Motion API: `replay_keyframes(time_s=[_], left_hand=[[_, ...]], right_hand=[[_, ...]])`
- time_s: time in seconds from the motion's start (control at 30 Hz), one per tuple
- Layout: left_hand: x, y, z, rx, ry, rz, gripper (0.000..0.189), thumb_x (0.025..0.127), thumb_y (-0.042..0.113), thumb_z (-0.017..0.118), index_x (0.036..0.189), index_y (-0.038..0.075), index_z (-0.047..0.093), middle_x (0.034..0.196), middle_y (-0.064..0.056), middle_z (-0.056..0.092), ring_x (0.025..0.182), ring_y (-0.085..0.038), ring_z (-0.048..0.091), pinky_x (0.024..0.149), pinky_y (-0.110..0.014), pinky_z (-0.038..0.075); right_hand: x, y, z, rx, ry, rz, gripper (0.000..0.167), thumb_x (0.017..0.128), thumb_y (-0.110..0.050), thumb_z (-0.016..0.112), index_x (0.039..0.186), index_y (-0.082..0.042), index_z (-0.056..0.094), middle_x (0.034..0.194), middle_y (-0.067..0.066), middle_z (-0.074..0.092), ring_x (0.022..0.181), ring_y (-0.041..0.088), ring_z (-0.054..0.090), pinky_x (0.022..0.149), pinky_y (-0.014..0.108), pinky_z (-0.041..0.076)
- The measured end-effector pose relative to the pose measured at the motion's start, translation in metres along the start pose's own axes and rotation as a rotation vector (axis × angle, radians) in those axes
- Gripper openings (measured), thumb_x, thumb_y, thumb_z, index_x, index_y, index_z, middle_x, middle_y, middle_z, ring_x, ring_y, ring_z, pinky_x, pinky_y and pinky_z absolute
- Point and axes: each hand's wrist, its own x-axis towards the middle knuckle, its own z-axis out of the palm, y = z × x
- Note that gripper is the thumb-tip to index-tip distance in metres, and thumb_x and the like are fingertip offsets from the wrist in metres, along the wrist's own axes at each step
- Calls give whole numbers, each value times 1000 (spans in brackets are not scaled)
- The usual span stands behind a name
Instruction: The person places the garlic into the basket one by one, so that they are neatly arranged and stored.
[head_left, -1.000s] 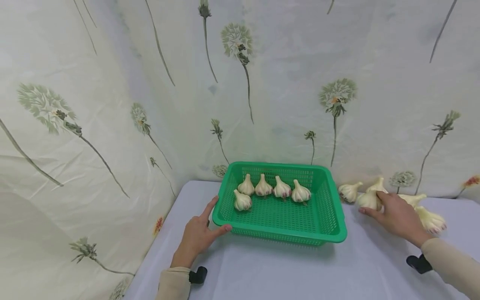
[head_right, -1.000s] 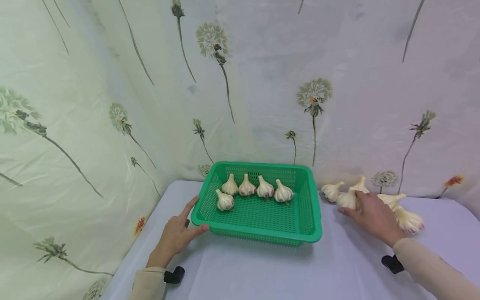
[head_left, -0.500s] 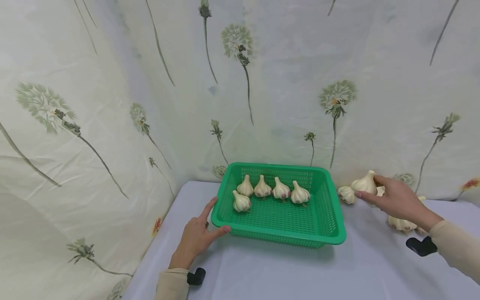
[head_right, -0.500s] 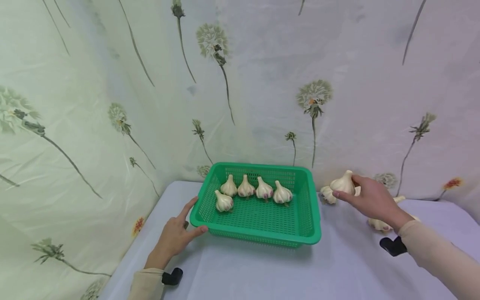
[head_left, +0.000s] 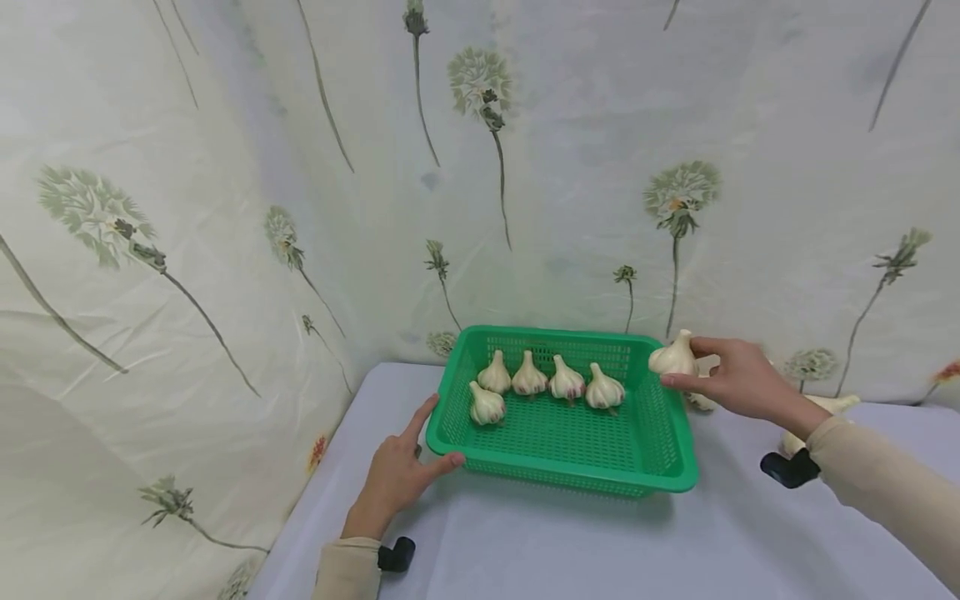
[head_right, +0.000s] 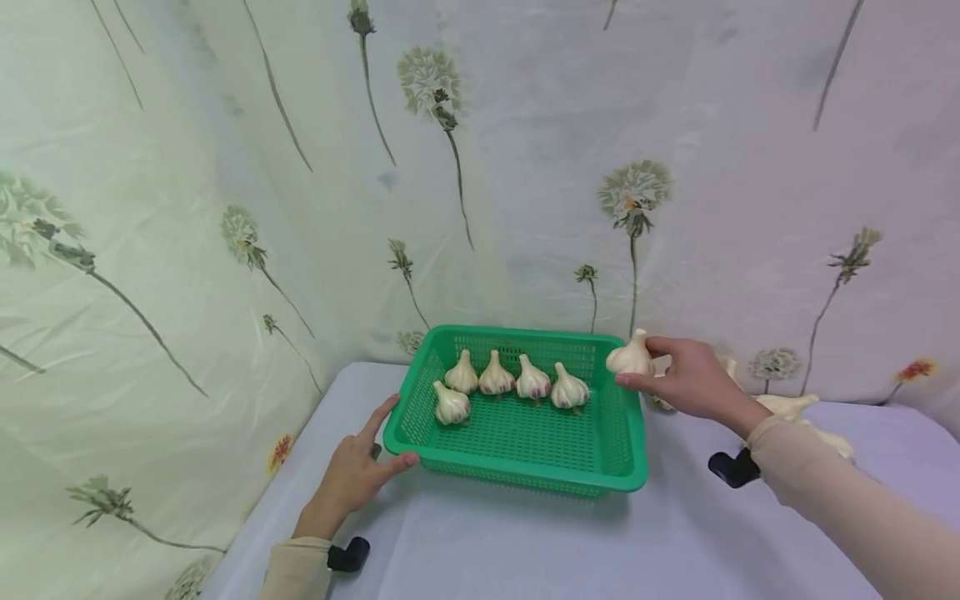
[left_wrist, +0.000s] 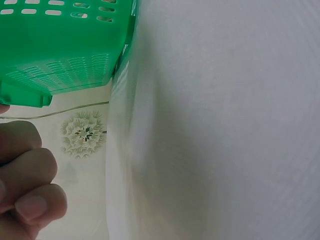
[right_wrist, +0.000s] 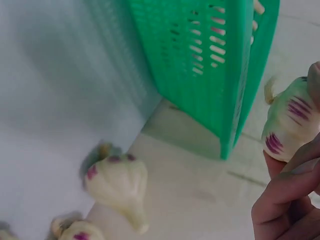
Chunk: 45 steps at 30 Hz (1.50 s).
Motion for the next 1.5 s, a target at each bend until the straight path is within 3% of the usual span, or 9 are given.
replay_keyframes(time_s=[0.17, 0.27, 0.43, 0.53, 0.67, 0.9, 1.2, 1.4, 1.5], left_hand=[[0, 2, -1, -15, -11, 7, 98, 85, 72, 75, 167, 42, 30, 54, 12, 25, 53, -6, 21, 51, -26, 24], [0, 2, -2, -11, -21, -1, 98, 85, 71, 75, 167, 44, 29, 54, 12, 25, 53, -5, 21, 51, -26, 24], [0, 0, -2, -12, -30, -13, 98, 86, 69, 77, 167, 47, 26, 54, 11, 26, 54, -6, 22, 51, -26, 24], [1, -1, -3, -12, -31, -15, 98, 86, 69, 76, 167, 47, 26, 53, 12, 26, 54, -6, 22, 51, -27, 25], [2, 0, -3, -20, -24, -15, 99, 85, 71, 76, 167, 46, 27, 54, 11, 25, 54, -7, 21, 51, -27, 25], [1, 0, -1, -32, -22, -23, 100, 84, 72, 76, 167, 43, 29, 55, 11, 26, 54, -6, 22, 50, -27, 25], [1, -3, 1, -56, -18, -26, 97, 85, 69, 79, 165, 52, 26, 53, 11, 25, 52, -6, 21, 49, -26, 25], [2, -3, 1, -79, -21, -34, 97, 85, 66, 80, 164, 55, 25, 53, 11, 24, 52, -6, 21, 49, -26, 24], [1, -4, 1, -79, -30, -39, 97, 85, 68, 79, 165, 54, 25, 54, 11, 25, 53, -6, 22, 49, -26, 25]], right_hand=[[11, -16, 10, 34, -8, -62, 67, 93, -41, 84, 139, 3, 65, 129, 27, 68, 52, 10, 47, 50, 29, 39], [18, -24, 16, 48, -21, -86, 59, 91, -40, 85, 133, -1, 69, 123, 22, 70, 48, 8, 38, 50, 29, 37], [30, -35, 27, 51, -70, -90, 54, 95, -44, 81, 130, -3, 71, 122, 18, 74, 67, 14, 61, 63, 31, 48], [37, -40, 35, 76, -111, -87, 60, 97, -46, 78, 137, -3, 68, 123, 16, 75, 82, 19, 70, 69, 33, 51], [44, -49, 42, 90, -152, -88, 66, 100, -49, 73, 145, -3, 62, 133, 17, 72, 98, 22, 71, 79, 37, 53], [54, -70, 48, 48, -202, -185, 65, 99, -45, 76, 144, 0, 63, 143, 23, 65, 130, 43, 62, 98, 57, 54], [72, -84, 64, 59, -323, -249, 62, 97, -37, 79, 143, 2, 63, 139, 22, 67, 90, 22, 71, 81, 43, 57], [80, -86, 86, -2, -394, -272, 62, 94, -38, 82, 136, 5, 66, 139, 26, 66, 117, 40, 69, 93, 51, 58], [82, -87, 96, 0, -406, -270, 47, 92, -35, 84, 123, -3, 71, 131, 21, 71, 116, 41, 69, 91, 51, 59]])
